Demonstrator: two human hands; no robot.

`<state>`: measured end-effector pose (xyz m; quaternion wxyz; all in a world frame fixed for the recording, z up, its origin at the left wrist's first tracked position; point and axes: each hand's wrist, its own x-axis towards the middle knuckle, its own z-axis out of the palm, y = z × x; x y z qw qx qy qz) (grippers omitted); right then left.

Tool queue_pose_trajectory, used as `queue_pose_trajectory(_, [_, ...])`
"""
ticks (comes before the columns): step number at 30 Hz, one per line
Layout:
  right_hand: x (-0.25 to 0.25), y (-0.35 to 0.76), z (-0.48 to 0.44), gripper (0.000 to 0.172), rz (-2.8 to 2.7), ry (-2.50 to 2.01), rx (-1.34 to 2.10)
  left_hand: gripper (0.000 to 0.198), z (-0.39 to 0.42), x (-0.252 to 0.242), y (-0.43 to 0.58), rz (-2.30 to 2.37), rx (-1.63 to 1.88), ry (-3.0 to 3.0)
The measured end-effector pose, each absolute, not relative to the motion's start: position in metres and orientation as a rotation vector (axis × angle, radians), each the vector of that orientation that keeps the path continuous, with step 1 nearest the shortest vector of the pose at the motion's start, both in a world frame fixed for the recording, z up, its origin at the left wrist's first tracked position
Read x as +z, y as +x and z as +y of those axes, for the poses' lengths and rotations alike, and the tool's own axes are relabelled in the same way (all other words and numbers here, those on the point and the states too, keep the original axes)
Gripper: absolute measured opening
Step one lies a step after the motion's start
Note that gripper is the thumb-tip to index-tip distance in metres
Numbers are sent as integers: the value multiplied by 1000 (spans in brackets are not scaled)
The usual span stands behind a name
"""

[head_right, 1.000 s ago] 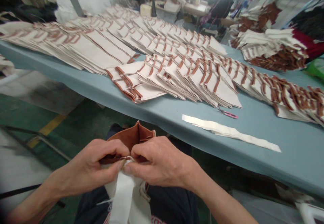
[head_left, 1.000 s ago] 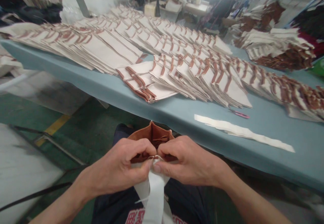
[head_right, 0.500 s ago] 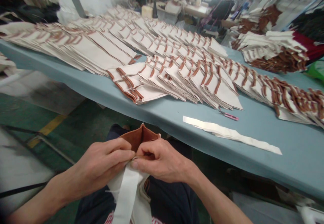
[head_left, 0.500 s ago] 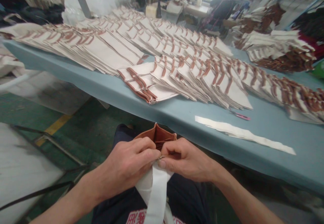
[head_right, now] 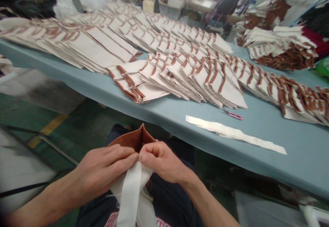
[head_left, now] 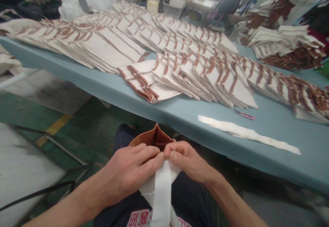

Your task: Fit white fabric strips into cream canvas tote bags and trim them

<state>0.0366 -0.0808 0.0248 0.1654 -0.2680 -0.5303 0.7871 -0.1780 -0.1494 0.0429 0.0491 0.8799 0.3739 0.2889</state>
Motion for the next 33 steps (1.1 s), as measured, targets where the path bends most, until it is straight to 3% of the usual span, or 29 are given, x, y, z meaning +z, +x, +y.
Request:
queue_pose_trajectory(4, [22,35,-85,70,-1499,-815,2108,24,-149,43,-174,1187,991,2740])
queue_pose_trajectory(11, [31,27,-91,63,-1349,-865,2199,21,-148,34,-170,1212,1183,2721])
queue_pose_trajectory(26, [44,36,-85,56,-1495,-769,1987,30,-149,29,-157,1150,1374,2395])
queue_pose_trajectory(33, [54,45,-81,52,-1815,-733,1771,22,-148,65,-167,1265,983,2028])
